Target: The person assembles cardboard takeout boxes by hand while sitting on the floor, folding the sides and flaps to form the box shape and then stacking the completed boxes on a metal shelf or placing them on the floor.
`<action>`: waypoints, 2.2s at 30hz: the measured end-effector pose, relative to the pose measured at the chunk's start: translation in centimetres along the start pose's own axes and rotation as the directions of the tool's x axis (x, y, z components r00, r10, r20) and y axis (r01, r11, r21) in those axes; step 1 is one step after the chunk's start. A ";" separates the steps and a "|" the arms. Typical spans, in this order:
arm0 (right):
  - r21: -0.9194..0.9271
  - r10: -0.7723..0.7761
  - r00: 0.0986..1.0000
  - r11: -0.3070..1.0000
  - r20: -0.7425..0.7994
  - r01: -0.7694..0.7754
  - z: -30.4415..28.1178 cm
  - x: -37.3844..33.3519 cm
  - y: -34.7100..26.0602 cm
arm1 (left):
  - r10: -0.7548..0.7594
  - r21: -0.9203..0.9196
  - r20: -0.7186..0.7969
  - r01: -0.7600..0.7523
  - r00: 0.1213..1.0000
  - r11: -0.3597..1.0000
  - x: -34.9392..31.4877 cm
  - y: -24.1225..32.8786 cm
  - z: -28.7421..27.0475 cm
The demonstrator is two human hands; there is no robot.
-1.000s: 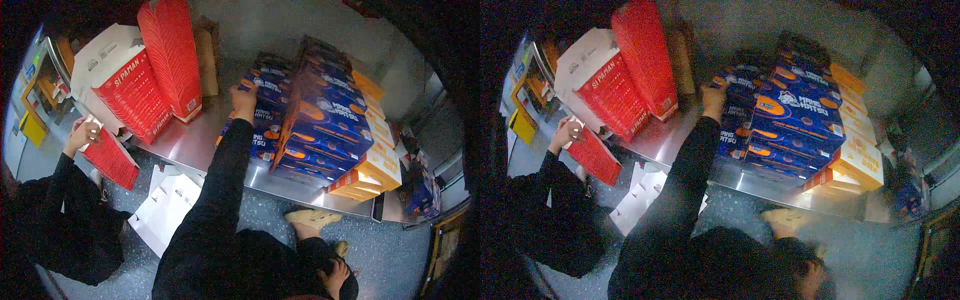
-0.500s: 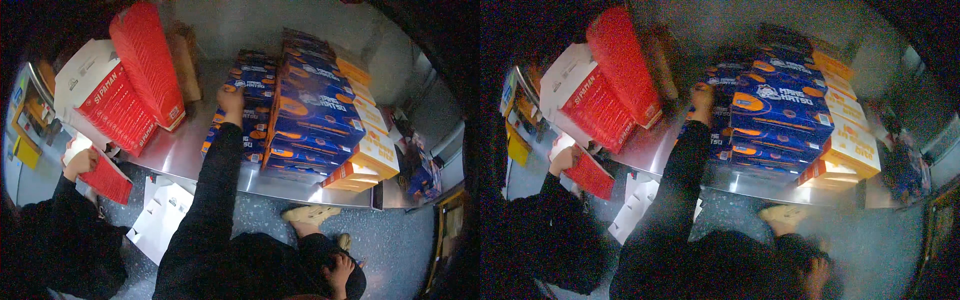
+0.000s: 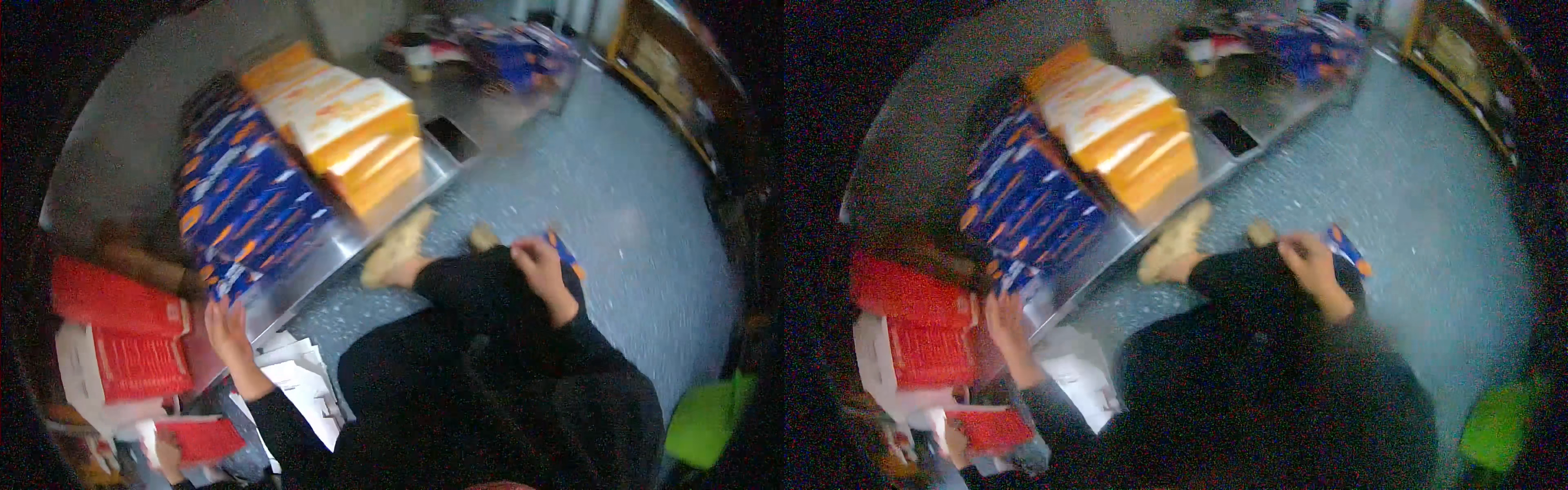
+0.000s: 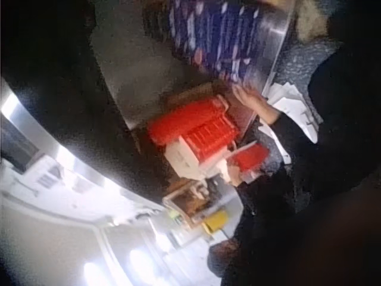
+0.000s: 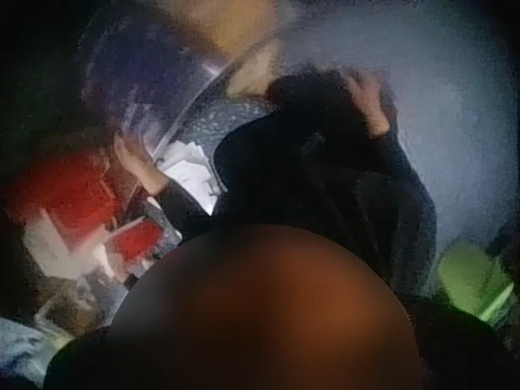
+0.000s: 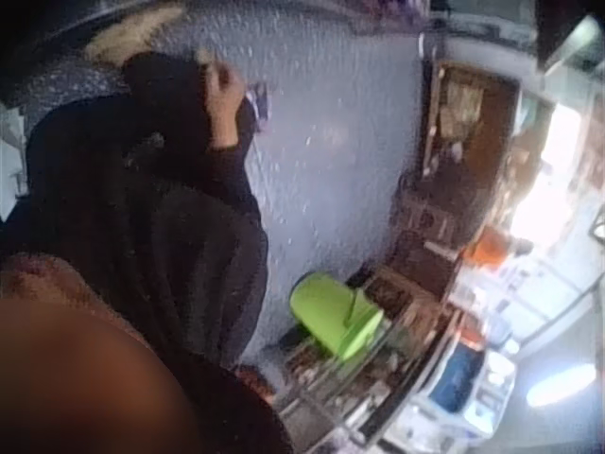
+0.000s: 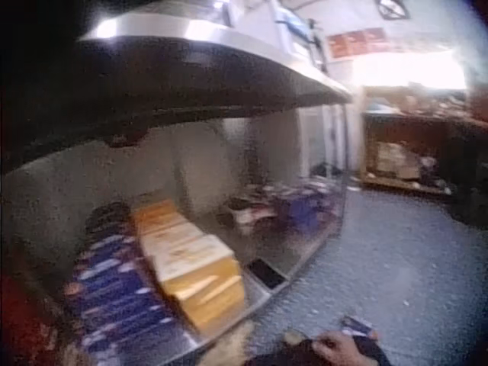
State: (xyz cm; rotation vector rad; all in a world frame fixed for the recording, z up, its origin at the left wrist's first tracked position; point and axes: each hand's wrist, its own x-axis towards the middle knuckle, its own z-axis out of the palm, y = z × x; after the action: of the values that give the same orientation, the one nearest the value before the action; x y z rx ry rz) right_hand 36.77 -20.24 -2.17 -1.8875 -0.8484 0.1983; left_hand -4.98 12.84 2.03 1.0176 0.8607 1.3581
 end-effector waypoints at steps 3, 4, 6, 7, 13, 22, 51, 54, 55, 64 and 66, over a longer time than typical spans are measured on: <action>-0.094 0.034 0.990 0.994 -0.137 -0.047 -5.1 1.4 1.0 | -0.113 -0.148 0.129 0.132 0.985 0.980 -7.6 -3.9 -1.2; -0.267 -0.024 0.977 0.963 -0.211 -0.034 -6.6 1.6 2.3 | -0.152 -0.065 0.182 0.166 0.971 0.984 -10.2 -5.1 -0.1; -0.502 -0.044 0.964 0.859 -0.262 -0.097 -10.0 2.4 5.7 | -0.427 -0.129 0.118 0.441 0.896 0.888 -16.6 -4.7 5.6; -0.563 0.014 0.960 0.807 -0.280 -0.176 -11.9 2.3 8.7 | -0.473 -0.071 0.165 0.489 0.865 0.870 -18.4 -5.9 6.6; -0.453 0.676 0.735 0.642 -0.047 -0.619 -14.6 -3.4 23.9 | -0.655 0.212 0.414 0.633 0.632 0.745 -23.5 -7.9 12.8; 0.435 0.670 0.646 0.737 -0.366 -0.518 -12.2 -4.9 30.6 | -0.628 0.392 0.577 0.498 0.522 0.773 -24.7 -7.9 20.2; -0.093 -0.104 0.994 0.990 -0.019 0.101 -7.1 -6.0 -3.0 | -0.138 0.363 0.653 -0.147 0.745 0.920 -26.8 -7.1 20.4; 0.235 -0.118 0.981 0.969 0.152 0.080 -6.4 -6.0 -4.1 | -0.003 0.386 0.537 -0.243 0.843 0.890 -26.2 -8.0 17.9; 0.349 -0.147 0.968 0.935 0.203 0.068 -5.7 -6.1 -3.9 | 0.107 0.460 0.505 -0.372 0.857 0.806 -26.3 -7.3 16.9; -0.068 -0.464 0.865 0.873 0.191 0.483 0.4 -8.0 -3.3 | -0.323 0.010 0.164 0.326 0.932 0.945 -27.9 -6.4 12.5; -0.236 -0.514 0.824 0.792 0.239 0.563 0.5 -8.4 -4.5 | -0.277 0.045 0.100 0.274 0.956 0.961 -28.3 -6.0 12.8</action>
State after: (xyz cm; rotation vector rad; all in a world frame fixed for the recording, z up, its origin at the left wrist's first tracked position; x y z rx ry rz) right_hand 28.25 -24.14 -0.47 -1.8260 -1.5727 -0.1448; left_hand 7.56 -16.04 -1.30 0.9444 0.9092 1.0497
